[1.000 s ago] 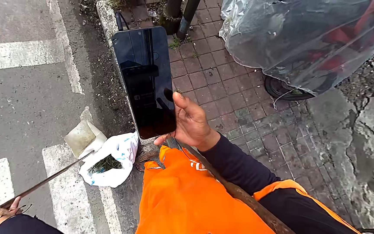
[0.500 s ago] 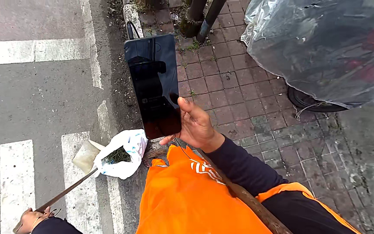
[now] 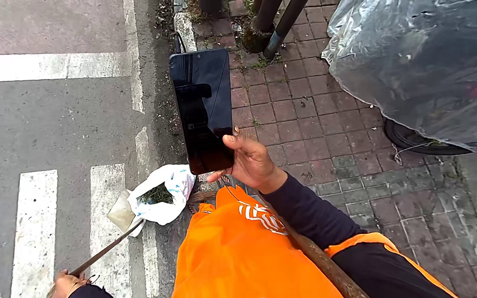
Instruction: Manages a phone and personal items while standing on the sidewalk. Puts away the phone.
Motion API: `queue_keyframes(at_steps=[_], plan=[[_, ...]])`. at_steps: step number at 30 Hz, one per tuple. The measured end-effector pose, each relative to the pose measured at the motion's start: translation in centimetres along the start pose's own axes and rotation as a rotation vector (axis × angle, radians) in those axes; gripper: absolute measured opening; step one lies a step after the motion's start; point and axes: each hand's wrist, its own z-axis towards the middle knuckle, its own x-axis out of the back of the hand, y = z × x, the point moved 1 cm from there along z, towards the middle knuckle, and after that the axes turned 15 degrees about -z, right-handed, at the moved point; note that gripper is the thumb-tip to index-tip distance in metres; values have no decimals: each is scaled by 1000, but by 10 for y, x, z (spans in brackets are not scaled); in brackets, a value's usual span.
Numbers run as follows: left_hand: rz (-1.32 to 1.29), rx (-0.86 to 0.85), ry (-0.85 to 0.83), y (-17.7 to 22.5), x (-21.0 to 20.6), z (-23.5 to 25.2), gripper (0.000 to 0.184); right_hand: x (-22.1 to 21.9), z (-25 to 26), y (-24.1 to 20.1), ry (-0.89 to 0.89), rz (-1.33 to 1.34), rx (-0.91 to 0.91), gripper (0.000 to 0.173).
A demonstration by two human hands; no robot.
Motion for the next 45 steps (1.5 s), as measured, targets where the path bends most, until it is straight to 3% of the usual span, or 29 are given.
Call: queue_keyframes(at_steps=[4,12,19,26,29,33,35,37,40,45], plan=[[-68,-19,-102,0,-4,7,69,-3,0,3,5,-17,21,26],[-114,-21,-328,21,-6,12,59,-7,-6,2,5,-51,36,28],[-139,-61,-354,43,-4,8,59,-8,-12,3,-12,-72,41,29],[-152,-20,-380,40,-14,-23,54,-7,-18,3,-31,-80,48,29],[-150,-25,-452,44,-29,-72,47,-8,-23,4,-50,-65,50,28],[-317,-77,-631,61,-43,-172,33,-7,-29,2,-95,-87,19,31],[-418,-89,-802,72,-45,-226,41,-8,-29,0,-124,-112,6,35],[-452,-66,-1083,81,-39,-277,49,-8,-30,-2,-154,-149,-5,37],[-468,-32,-1481,92,-27,-343,40,-11,-35,-7,-193,-169,-9,41],[-536,91,-1729,102,-12,-404,47,-14,-55,-2,-209,-79,-2,47]])
